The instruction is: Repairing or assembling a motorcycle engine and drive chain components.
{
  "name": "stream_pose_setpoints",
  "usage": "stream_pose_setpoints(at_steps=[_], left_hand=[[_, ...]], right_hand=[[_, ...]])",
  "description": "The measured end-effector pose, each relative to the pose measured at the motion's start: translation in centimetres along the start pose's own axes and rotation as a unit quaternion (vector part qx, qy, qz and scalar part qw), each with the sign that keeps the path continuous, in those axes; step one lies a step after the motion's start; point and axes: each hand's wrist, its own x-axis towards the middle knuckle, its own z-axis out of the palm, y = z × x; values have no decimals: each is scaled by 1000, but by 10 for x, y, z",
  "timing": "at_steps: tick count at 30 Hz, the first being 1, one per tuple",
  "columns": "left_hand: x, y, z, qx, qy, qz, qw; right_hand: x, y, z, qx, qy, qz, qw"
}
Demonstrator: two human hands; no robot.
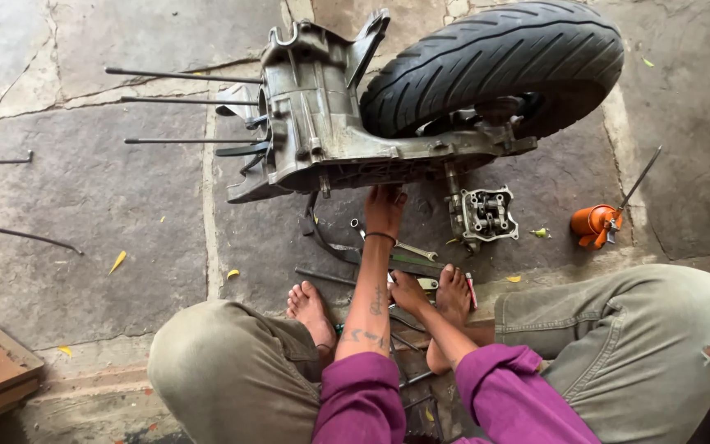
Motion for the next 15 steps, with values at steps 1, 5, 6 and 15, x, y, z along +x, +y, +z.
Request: stream_pose_setpoints(at_steps=[1, 5, 6, 15], left_hand=[[8, -5, -10, 0, 2, 1, 1000], [44, -22, -43, 109, -7, 29, 994], [50, -27, -52, 177, -23, 63, 982], [-16, 13, 11, 92, 35, -60, 993]], right_hand=[[-2, -1, 0, 0, -2, 0, 1000], [11, 28, 12, 14, 7, -30, 999], [14, 46, 19, -48, 51, -123, 990], [-9, -20, -13, 82, -51, 88, 991]])
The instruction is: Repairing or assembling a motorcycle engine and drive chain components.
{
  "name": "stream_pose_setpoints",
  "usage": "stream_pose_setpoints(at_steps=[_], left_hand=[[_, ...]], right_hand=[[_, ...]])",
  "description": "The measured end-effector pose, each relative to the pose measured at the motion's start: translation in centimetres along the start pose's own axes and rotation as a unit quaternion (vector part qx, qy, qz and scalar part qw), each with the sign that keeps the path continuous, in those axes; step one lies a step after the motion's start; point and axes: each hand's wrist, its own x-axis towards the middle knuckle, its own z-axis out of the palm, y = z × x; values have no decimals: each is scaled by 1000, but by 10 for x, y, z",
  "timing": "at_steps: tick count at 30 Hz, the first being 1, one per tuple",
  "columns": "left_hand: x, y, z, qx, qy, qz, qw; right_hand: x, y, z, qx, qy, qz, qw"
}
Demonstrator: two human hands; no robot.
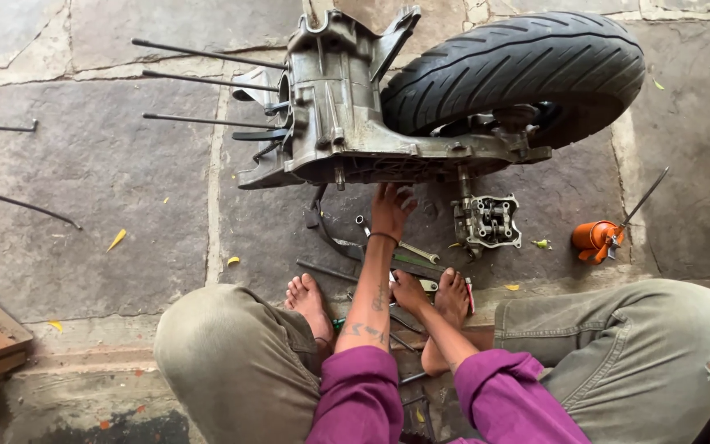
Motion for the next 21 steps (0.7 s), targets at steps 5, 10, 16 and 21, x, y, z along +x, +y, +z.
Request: stream_pose_setpoints(at_steps=[5, 10, 16, 21], left_hand=[[-9, -2, 1, -31, -61, 39, 997], [24, -19, -15, -65, -86, 31, 994], [89, -58, -78, -75, -100, -71, 990], [1, 3, 4, 141, -66, 54, 986]], right_hand=[[-2, -3, -1, -15, 11, -13, 1000], [-8, -8, -2, -22, 5, 15, 1000], [-18, -23, -6, -15, 4, 2, 1000], [-22, -31, -7, -13, 4, 35, 999]])
